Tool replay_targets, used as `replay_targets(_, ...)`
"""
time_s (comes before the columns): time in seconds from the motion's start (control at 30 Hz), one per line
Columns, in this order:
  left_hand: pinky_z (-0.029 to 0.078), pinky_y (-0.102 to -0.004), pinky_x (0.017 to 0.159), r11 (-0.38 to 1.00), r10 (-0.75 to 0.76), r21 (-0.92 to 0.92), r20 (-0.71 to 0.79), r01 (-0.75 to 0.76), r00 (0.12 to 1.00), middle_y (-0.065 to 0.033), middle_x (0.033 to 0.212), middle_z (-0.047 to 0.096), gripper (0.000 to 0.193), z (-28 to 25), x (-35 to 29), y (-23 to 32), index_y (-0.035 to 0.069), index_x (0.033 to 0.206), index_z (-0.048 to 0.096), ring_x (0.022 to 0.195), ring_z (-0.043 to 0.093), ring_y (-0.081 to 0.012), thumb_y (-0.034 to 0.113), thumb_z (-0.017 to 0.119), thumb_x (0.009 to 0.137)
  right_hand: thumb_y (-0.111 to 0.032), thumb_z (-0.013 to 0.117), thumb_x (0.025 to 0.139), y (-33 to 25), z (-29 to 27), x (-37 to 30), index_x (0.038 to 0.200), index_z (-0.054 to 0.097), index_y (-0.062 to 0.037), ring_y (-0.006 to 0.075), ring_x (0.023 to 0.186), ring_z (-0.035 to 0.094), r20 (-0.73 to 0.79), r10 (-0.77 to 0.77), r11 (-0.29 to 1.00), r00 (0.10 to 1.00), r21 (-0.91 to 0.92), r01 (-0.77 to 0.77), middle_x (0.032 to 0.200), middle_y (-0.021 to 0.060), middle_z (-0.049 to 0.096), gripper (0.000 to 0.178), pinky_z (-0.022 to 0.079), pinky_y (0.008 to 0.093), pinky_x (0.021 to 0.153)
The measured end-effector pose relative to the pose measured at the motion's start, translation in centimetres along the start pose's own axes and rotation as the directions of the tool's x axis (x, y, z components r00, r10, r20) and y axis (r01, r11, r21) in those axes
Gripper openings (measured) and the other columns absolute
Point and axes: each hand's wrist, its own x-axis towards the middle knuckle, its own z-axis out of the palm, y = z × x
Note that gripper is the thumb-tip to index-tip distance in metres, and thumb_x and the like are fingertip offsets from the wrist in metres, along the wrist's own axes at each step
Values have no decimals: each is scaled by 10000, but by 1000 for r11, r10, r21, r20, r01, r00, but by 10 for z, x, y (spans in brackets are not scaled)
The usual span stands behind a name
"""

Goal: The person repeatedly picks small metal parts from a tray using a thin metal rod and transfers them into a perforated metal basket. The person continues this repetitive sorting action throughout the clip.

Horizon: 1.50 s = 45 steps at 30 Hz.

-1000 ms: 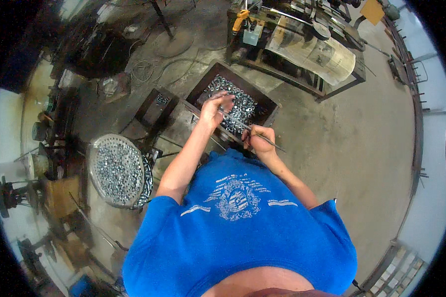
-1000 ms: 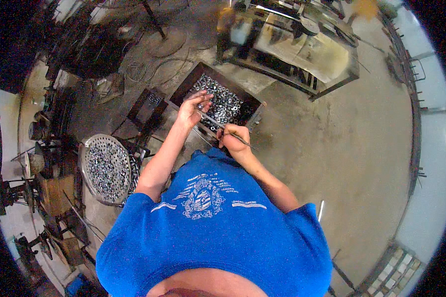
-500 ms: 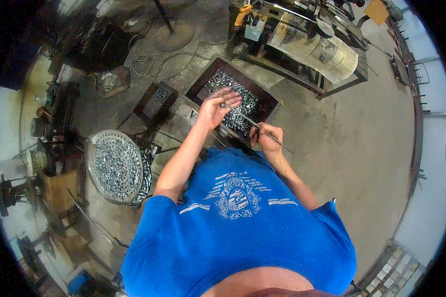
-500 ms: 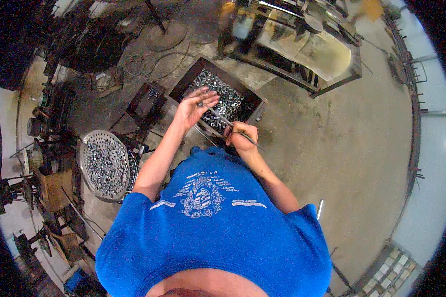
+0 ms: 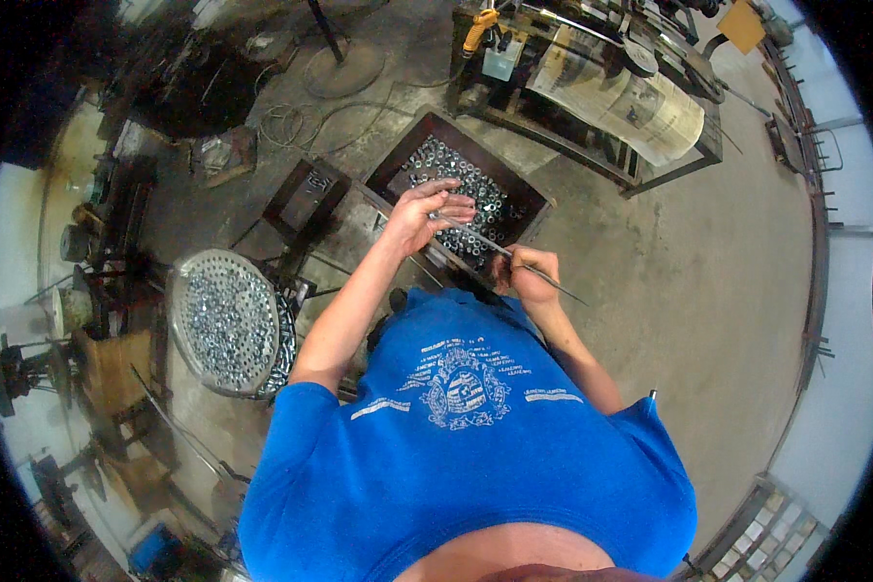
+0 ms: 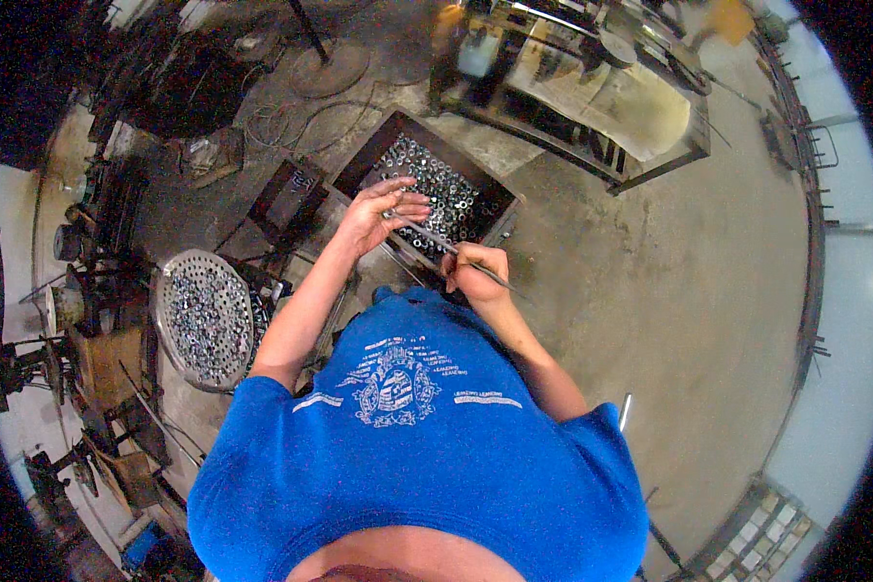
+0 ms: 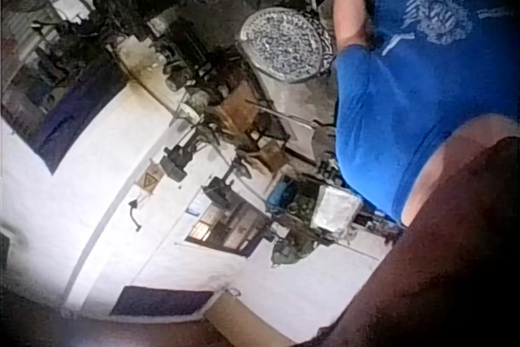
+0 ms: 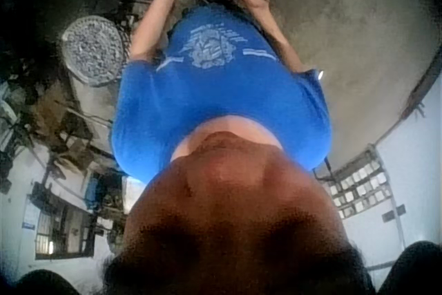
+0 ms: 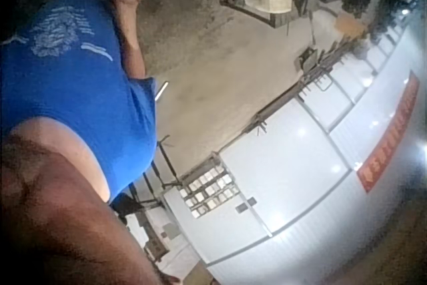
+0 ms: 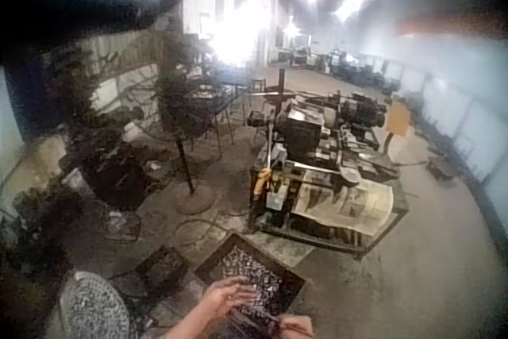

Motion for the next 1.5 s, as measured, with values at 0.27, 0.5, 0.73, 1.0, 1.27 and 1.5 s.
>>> replay_targets(0.27, 458, -413, 858, 998, 7, 61, 24, -9, 1000, -235, 1080, 536, 396, 11, -3, 3, -33, 1204, 379, 986, 553, -349, 166, 466, 872, -47, 394, 727, 8, -5, 3, 576, 378, -60, 144, 478, 416, -42, 192, 893, 981, 421, -157, 589, 110, 483, 153, 362, 274, 430)
replay_targets(0.5, 429, -410, 894, 984, 154, -100, 51, -148, 987, -211, 1094, 534, 410, 29, -18, -1, -2, 1194, 412, 1052, 515, -314, 208, 517, 858, -134, 387, 745, 25, -16, 6, 619, 360, -114, 146, 553, 352, -102, 398, 586, 912, 793, -167, 651, 100, 439, 131, 309, 271, 483)
replay_targets(0.73, 454, -362, 809, 998, 51, -32, 79, -49, 996, -177, 1072, 557, 399, 28, -16, -33, 4, 1202, 418, 948, 560, -258, 192, 511, 862, -137, 389, 783, 23, 5, 16, 653, 373, -111, 142, 573, 349, -73, 417, 646, 906, 725, -239, 663, 77, 423, 133, 308, 258, 504)
replay_targets(1.0, 447, -337, 809, 926, 263, 304, -91, -224, 960, -133, 990, 605, 469, 3, 34, -44, -16, 1174, 436, 965, 571, -199, 265, 573, 824, -133, 395, 815, 21, -25, -5, 706, 372, -88, 132, 583, 349, -396, 454, 805, 798, 567, -177, 639, 48, 382, 120, 297, 219, 500)
replay_targets(1.27, 428, -400, 843, 72, 578, 992, 40, -100, 815, -156, 1065, 546, 530, -59, -8, -20, 49, 1189, 452, 976, 525, -328, 285, 612, 742, -118, 402, 783, 21, -29, -3, 572, 251, -125, 142, 559, 298, -192, 352, 805, 916, 562, -192, 588, 32, 292, 260, 252, 257, 486)
replay_targets(1.5, 421, -390, 842, 51, 871, 932, -217, 358, 441, -177, 1023, 556, 455, -199, -218, 20, 24, 1064, 535, 970, 525, -339, 238, 666, 684, -168, 444, 779, 37, -3, 7, 594, 295, -121, 132, 565, 326, -172, 410, 843, 896, 445, -300, 617, 54, 381, 242, 262, 255, 482)
